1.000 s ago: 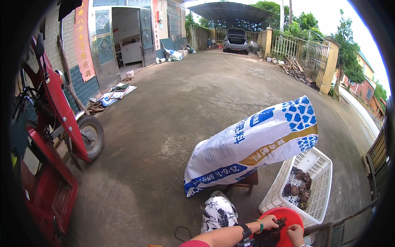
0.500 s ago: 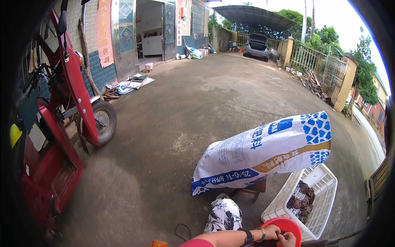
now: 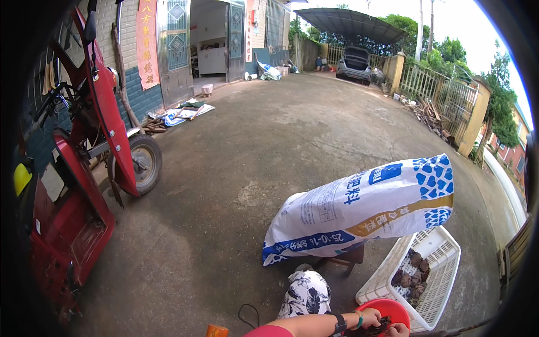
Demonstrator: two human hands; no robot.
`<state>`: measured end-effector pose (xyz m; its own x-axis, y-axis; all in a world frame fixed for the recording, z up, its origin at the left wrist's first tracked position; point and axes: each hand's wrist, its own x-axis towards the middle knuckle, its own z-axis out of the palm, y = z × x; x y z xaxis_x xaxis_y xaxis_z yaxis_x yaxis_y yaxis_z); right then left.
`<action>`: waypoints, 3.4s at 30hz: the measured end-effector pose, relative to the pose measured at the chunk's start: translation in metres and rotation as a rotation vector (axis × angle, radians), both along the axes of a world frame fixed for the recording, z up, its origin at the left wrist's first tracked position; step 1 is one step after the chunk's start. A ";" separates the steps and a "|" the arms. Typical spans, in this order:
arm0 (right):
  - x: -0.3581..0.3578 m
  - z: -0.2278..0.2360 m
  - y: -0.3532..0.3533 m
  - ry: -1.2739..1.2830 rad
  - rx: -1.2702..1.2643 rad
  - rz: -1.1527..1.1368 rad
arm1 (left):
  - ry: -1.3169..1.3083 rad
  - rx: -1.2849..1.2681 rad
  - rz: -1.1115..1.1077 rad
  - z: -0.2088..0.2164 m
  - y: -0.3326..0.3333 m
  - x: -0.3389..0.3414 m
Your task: The person picks up lotus pods, removes the seeds from them by hand, and drops the seeds into a red bucket.
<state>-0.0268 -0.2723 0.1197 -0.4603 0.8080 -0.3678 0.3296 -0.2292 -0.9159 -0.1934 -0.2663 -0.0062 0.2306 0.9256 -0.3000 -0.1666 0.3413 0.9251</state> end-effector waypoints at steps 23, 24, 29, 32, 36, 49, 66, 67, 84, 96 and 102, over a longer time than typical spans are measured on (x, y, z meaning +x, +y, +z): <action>-0.031 0.002 0.005 -0.328 0.577 0.080 | -0.199 -0.049 -0.146 0.050 -0.006 -0.025; -0.028 0.004 0.009 -0.281 0.470 0.079 | -0.277 -0.067 -0.155 0.043 -0.002 -0.020; -0.013 0.029 0.016 -0.156 0.273 -0.017 | -0.238 -0.139 -0.157 0.060 0.019 -0.008; 0.015 -0.008 0.070 -0.271 0.484 -0.058 | -0.228 -0.175 -0.182 0.081 0.056 0.003; 0.044 0.003 0.148 0.001 0.210 -0.029 | -0.296 -0.214 -0.133 0.066 0.134 0.033; 0.236 -0.048 0.264 -0.073 0.087 -0.169 | -0.579 -0.173 0.073 0.029 0.256 0.150; 0.243 -0.055 0.291 0.227 -0.051 -0.321 | -0.237 -0.250 0.261 0.003 0.268 0.158; 0.245 -0.054 0.293 0.239 -0.047 -0.358 | -0.240 -0.250 0.259 0.002 0.268 0.160; 0.263 -0.114 0.347 0.115 -0.180 -0.191 | -0.062 -0.205 0.098 -0.053 0.313 0.181; 0.285 -0.189 0.404 0.154 -0.327 -0.212 | -0.144 -0.218 0.083 -0.098 0.368 0.203; 0.282 -0.193 0.424 0.164 -0.385 -0.222 | -0.171 -0.282 0.106 -0.093 0.386 0.201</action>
